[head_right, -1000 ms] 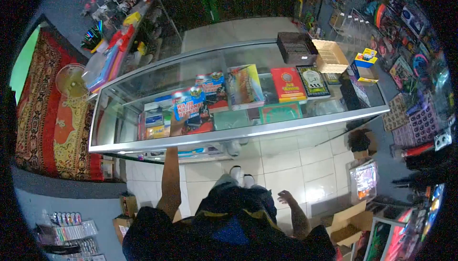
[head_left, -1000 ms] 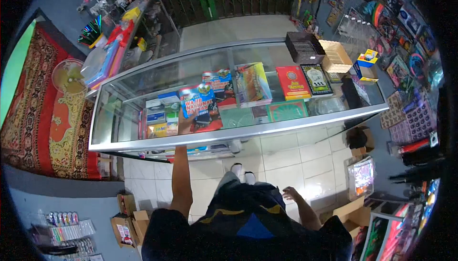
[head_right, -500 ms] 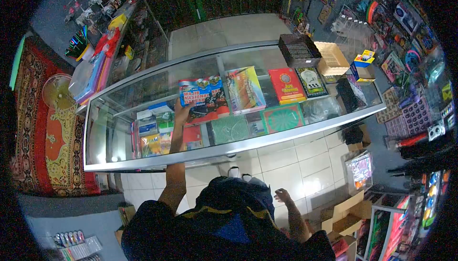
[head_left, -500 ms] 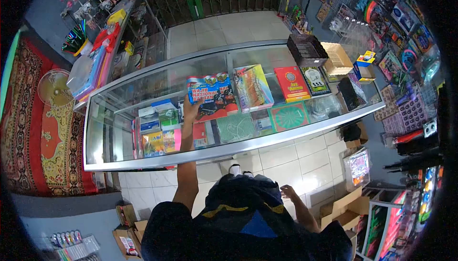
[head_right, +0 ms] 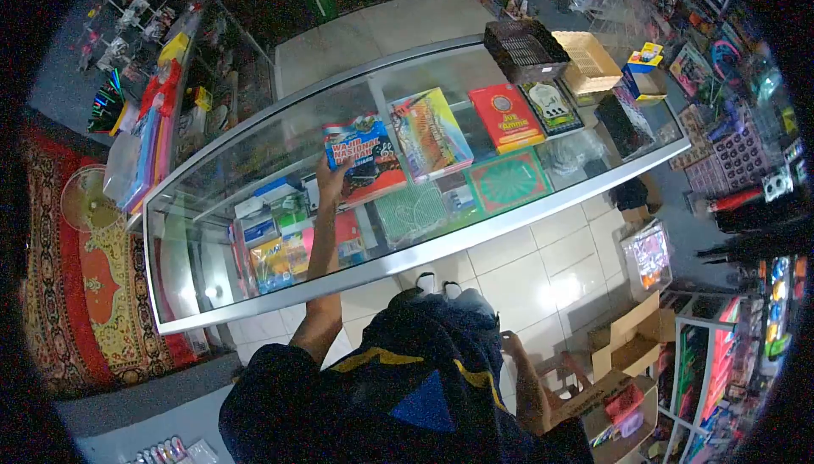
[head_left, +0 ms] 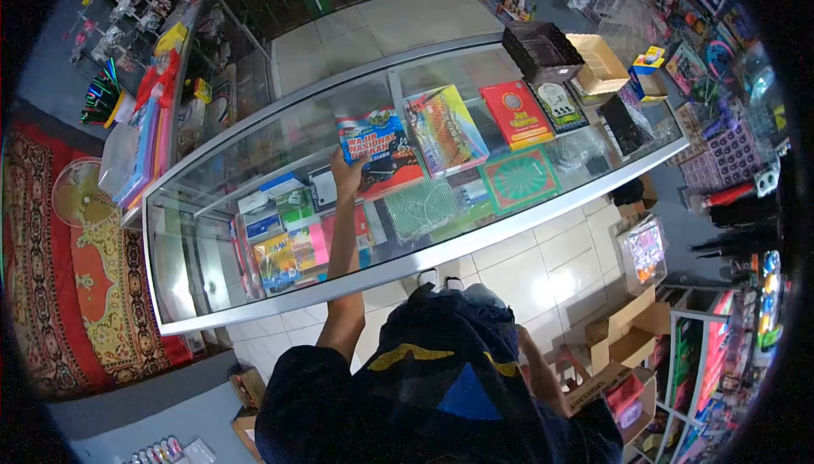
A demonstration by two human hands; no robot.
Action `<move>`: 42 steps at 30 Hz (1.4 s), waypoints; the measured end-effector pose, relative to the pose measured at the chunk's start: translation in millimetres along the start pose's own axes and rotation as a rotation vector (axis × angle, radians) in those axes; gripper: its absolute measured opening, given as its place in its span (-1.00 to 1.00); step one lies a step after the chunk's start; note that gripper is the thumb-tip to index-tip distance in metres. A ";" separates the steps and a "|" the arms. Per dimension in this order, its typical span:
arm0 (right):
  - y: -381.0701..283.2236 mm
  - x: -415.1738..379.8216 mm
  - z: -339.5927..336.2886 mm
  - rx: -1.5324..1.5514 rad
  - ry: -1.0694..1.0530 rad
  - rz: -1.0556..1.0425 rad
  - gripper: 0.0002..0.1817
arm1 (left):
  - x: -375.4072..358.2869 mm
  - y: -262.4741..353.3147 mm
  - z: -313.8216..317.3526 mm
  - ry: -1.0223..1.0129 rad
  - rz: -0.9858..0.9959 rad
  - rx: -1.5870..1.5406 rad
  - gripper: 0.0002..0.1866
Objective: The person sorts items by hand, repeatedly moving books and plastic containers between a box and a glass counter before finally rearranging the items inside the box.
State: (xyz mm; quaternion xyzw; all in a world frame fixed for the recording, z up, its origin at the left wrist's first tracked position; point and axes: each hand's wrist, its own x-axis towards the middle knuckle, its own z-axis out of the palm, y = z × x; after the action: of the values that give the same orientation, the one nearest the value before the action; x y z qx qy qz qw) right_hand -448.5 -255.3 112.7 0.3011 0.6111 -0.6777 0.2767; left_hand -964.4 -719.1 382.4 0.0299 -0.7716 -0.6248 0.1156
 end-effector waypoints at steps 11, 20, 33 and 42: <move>-12.3 -3.4 10.6 0.088 -0.054 -0.038 -0.79 | 18.6 -37.7 -2.2 0.026 0.073 0.138 -0.34; -90.8 -32.4 52.1 -0.544 0.221 -0.207 -0.77 | 13.2 -20.5 7.6 -0.030 -0.084 0.042 -0.37; 60.5 -33.0 19.2 -0.340 0.111 -0.120 -0.74 | 8.1 -37.3 -2.7 -0.040 -0.284 -0.699 -0.37; -81.3 -82.7 59.9 -0.293 0.254 0.215 -0.69 | -27.6 -0.2 9.4 -0.052 -0.333 -0.599 -0.44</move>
State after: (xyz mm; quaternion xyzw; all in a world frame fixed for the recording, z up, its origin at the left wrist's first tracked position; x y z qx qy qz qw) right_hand -458.0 -306.1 232.5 0.4040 0.6974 -0.5047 0.3093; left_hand -939.6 -704.8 376.5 0.1042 -0.5412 -0.8344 -0.0037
